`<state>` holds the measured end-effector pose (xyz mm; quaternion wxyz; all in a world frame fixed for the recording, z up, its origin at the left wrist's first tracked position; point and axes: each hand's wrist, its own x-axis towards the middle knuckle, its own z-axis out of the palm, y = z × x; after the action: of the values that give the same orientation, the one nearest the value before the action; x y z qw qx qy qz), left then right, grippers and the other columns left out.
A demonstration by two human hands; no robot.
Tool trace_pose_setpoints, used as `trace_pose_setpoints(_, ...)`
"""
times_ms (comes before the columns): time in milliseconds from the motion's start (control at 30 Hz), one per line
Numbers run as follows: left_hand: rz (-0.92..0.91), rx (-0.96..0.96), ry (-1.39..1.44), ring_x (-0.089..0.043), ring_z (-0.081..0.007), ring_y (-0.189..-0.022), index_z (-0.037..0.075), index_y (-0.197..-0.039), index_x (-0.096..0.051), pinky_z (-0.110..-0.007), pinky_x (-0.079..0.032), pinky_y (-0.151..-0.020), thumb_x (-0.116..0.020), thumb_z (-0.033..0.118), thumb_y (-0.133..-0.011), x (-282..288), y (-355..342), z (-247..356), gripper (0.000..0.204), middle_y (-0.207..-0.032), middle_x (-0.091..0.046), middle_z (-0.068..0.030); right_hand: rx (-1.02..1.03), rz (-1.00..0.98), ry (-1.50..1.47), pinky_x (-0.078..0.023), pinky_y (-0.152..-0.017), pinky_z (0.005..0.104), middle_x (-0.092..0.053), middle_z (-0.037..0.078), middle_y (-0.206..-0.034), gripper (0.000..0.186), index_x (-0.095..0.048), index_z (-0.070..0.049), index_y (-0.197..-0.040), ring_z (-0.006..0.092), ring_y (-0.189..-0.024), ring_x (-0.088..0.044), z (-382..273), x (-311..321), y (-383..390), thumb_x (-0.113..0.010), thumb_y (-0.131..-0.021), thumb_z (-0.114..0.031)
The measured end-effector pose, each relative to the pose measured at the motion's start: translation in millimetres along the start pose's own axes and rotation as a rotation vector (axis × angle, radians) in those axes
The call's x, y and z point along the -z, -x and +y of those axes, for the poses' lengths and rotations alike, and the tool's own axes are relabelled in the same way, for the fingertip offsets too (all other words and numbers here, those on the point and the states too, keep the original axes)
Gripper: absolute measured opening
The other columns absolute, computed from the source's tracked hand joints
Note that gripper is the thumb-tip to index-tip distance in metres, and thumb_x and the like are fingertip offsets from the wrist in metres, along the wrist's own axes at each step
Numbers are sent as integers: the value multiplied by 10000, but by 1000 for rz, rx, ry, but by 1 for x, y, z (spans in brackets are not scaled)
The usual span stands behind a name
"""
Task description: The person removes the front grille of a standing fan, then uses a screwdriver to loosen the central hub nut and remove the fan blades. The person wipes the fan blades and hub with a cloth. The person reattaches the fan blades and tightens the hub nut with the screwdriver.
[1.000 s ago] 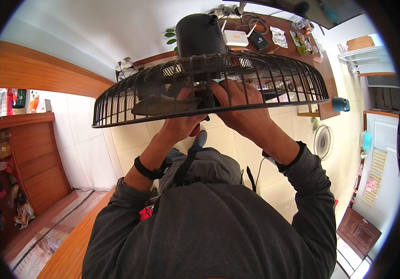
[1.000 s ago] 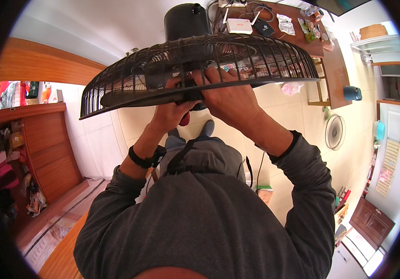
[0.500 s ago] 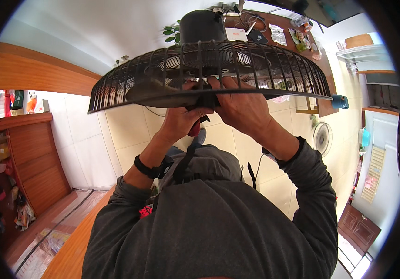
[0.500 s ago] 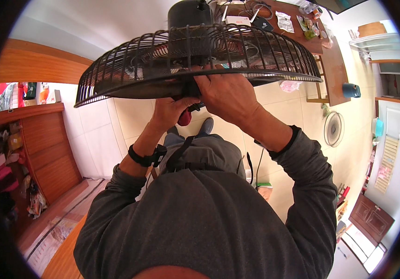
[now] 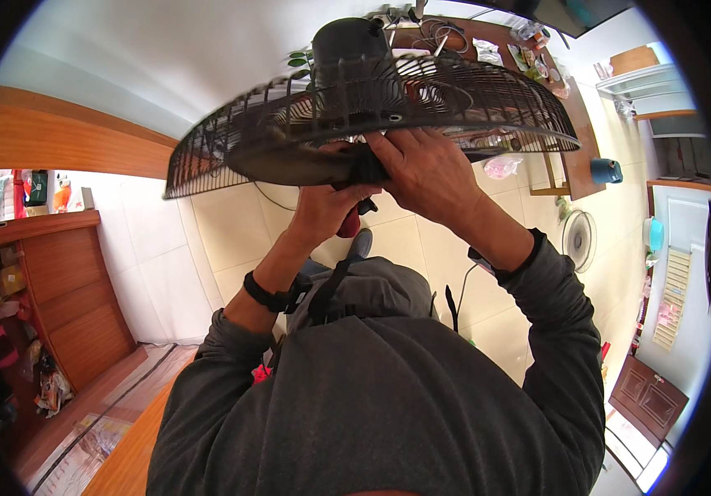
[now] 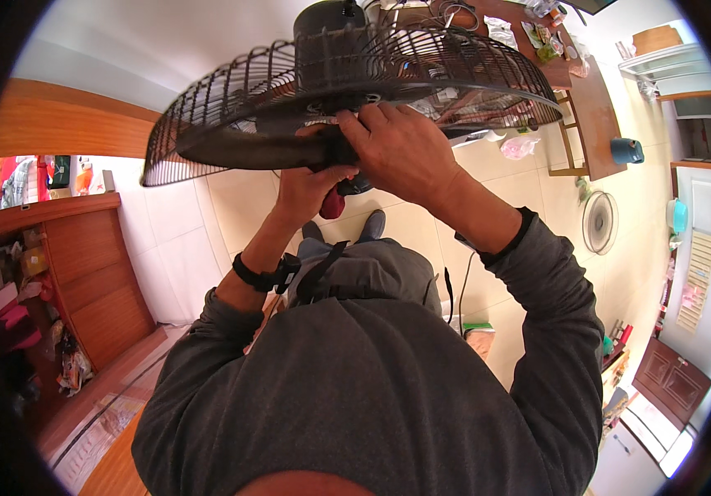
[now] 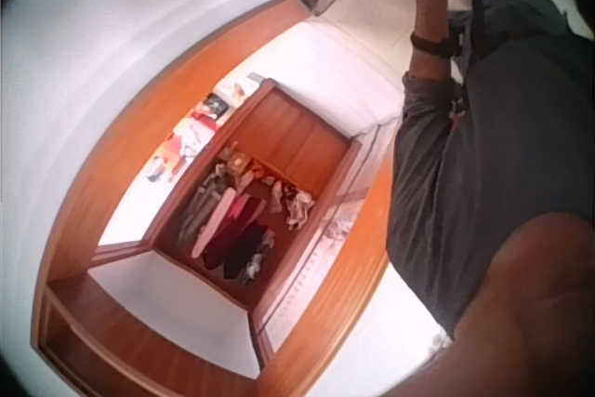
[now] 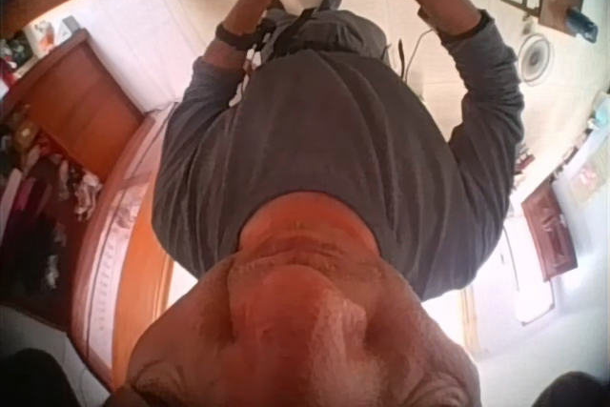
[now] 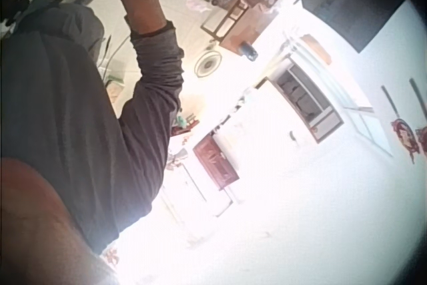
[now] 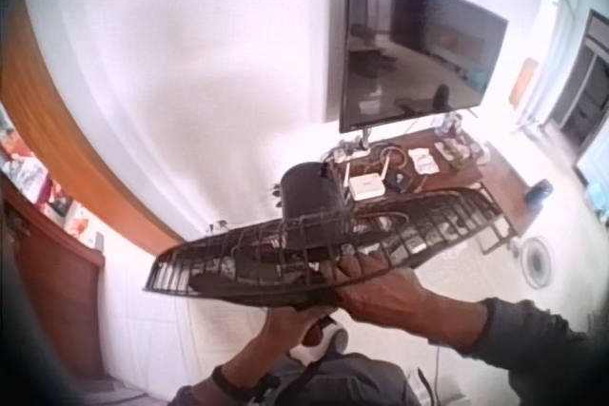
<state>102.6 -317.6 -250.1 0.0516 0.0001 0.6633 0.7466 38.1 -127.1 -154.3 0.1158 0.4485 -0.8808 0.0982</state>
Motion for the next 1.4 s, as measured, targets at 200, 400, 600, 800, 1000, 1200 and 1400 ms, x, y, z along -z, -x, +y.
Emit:
trace_pose_setpoints(200, 99, -129, 67, -642, -157, -1037, 10, -1310, -581, -321, -553, -897, -901, 62, -807, -11, 1, -7, 598, -1176, -664, -83, 5, 9, 15, -610, -789, 399, -669, 114, -1132, 655, -611, -74, -1360, 317, -985, -717, 1, -4, 5, -810, -749, -199)
trace_pose_setpoints(400, 61, -79, 121, -640, -168, -1045, -4, -1330, -561, -336, -557, -908, -893, 48, -802, -5, -1, -14, 626, -1191, -649, -93, -7, 92, -28, -592, -701, 389, -649, 92, -1012, 671, -620, -75, -1317, 288, -891, -716, -1, -7, 5, -850, -700, -205)
trace_pose_setpoints(600, 81, -128, 72, -643, -163, -1045, -9, -1379, -550, -319, -566, -875, -884, 38, -806, -5, 2, -4, 665, -1180, -658, -91, 9, 27, -52, -585, -699, 398, -640, 92, -975, 655, -613, -72, -1309, 287, -881, -711, -3, 1, -1, -849, -712, -203)
trace_pose_setpoints(800, 27, -108, 126, -676, -132, -935, -19, -1519, -438, -283, -574, -796, -850, -13, -842, 1, 13, 13, 793, -1124, -683, -103, -85, -17, -86, -587, -780, 407, -654, 92, -1017, 644, -600, -74, -1332, 289, -961, -716, -11, 1, 1, -851, -754, -210)
trace_pose_setpoints(1000, 52, 39, -269, -683, -111, -783, -38, -1425, -539, -260, -560, -703, -838, 10, -876, 38, 45, 30, 627, -914, -711, -73, -95, 72, -18, -583, -847, 441, -671, 111, -1107, 729, -569, -78, -1387, 299, -1018, -695, -22, 6, 4, -895, -748, -214)
trace_pose_setpoints(1200, -69, 57, -223, -657, -86, -826, -23, -1221, -659, -259, -546, -741, -840, 115, -914, 75, 47, 38, 382, -994, -723, -53, -511, 355, -200, -569, -815, 430, -694, 144, -1133, 677, -623, -55, -1348, 314, -1005, -697, -99, 25, 34, -907, -749, -192)
trace_pose_setpoints(1400, -292, 155, -74, -626, -69, -843, -13, -1123, -697, -242, -523, -771, -768, 167, -991, 117, 40, 37, 234, -986, -714, -28, -1054, 77, -1265, -604, -782, 344, -739, 141, -1077, 636, -560, 0, -1487, 204, -908, -739, -216, -29, 7, -809, -928, -171)
